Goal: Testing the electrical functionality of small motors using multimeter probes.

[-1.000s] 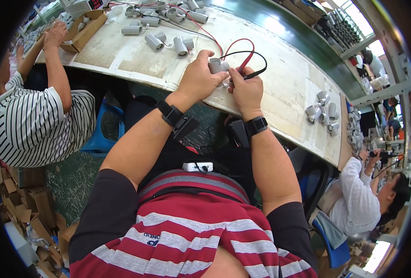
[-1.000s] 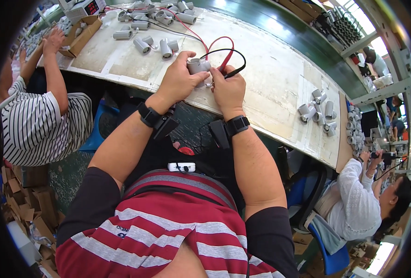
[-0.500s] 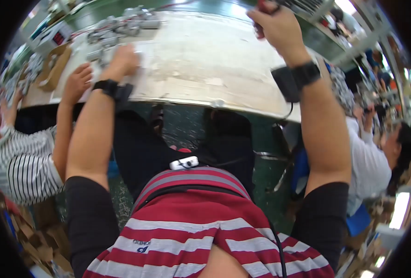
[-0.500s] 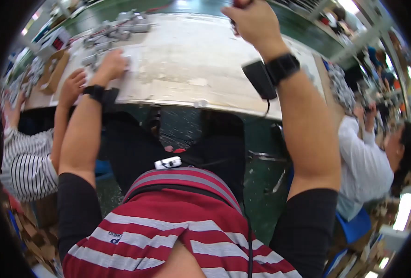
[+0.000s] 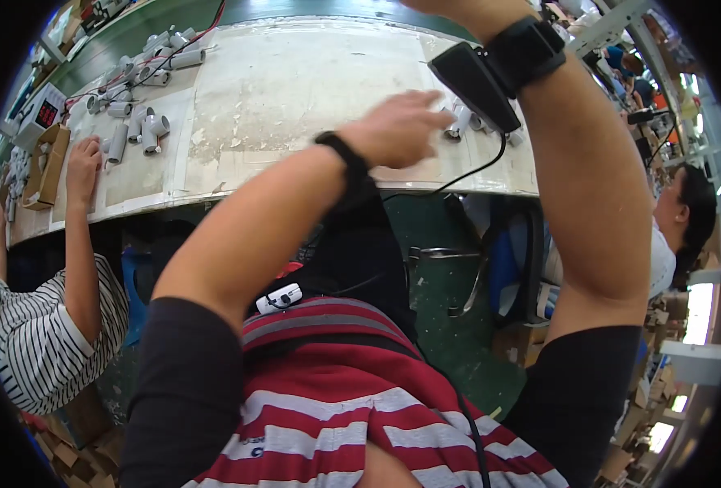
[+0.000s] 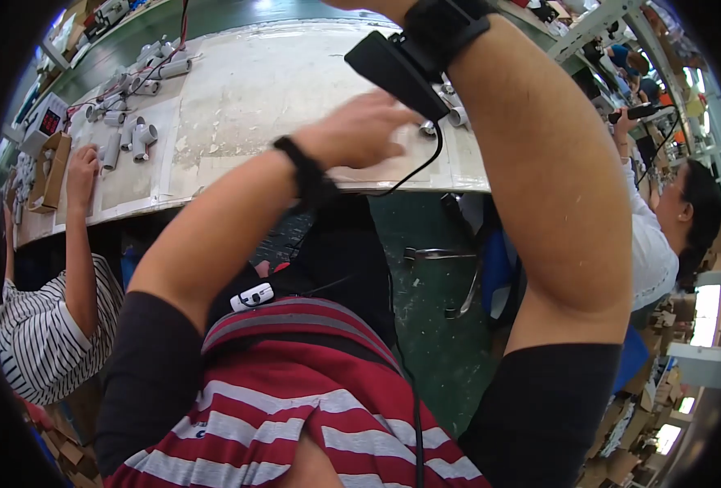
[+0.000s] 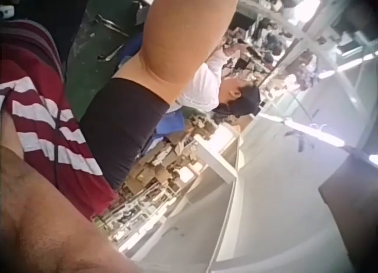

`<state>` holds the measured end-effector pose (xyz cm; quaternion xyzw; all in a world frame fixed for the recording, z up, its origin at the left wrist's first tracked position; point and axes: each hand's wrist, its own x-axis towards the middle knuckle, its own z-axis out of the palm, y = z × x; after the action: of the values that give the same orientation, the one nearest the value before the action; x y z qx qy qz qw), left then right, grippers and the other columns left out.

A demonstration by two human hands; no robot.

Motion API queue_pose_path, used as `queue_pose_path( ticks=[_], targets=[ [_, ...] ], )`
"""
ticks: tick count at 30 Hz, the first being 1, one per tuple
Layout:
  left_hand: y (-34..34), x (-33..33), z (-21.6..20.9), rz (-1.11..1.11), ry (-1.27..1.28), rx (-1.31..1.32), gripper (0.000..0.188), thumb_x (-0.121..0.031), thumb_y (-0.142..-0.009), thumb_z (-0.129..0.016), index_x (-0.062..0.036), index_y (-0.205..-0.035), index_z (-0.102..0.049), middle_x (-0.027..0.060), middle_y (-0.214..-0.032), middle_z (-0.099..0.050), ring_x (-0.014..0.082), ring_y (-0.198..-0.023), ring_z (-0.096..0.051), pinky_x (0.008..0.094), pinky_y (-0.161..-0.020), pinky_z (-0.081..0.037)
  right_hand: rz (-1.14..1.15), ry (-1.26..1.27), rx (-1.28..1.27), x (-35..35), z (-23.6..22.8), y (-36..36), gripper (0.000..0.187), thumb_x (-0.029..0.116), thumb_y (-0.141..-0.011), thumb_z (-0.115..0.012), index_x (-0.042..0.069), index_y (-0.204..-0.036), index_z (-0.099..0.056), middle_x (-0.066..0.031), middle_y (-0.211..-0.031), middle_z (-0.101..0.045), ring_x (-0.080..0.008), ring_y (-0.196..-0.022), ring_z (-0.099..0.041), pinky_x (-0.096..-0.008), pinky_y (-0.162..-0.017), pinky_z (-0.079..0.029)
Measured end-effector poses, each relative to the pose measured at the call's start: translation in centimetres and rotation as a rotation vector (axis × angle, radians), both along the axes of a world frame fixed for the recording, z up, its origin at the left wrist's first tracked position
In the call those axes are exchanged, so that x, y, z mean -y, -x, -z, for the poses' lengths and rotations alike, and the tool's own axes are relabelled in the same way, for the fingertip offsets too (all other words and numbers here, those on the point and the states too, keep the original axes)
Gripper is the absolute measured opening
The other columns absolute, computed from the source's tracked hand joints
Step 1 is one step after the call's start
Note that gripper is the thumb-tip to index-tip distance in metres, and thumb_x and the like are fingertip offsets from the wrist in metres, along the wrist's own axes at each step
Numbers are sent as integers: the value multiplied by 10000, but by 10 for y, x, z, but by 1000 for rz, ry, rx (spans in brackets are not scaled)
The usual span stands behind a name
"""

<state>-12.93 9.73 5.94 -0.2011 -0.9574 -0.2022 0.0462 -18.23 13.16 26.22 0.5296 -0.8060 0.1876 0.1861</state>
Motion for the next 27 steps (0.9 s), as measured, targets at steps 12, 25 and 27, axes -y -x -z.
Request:
queue_pose_path(
  ticks=[12,25,27],
  targets=[
    [17,-2,53,-14,-135,-166,519,-56,-826,-594,-6,-1342,-590,213,-1276,-650,362,-1215,-587,440,-1089,-454,69,97,343,-35,47,-4,258,228,-844,-738,-29,-846,-711,-256,-758,-665,-394,-724,-661,-448,-732,-522],
    [-180,178,3,-74,-100,26,578,-37,-697,-655,-15,-1271,-587,183,-1216,-644,386,-1202,-577,442,-1064,-480,-151,504,1387,37,229,-56,193,187,-944,-765,3,-948,-707,-45,-790,-692,-108,-656,-650,-238,-569,-537],
    [-185,185,3,-70,-99,36,575,-31,-695,-649,-16,-1267,-588,179,-1210,-644,384,-1194,-578,441,-1061,-481,-170,533,1460,51,239,-68,193,184,-945,-766,1,-958,-705,-47,-803,-696,-109,-668,-655,-238,-573,-540]
  ],
)
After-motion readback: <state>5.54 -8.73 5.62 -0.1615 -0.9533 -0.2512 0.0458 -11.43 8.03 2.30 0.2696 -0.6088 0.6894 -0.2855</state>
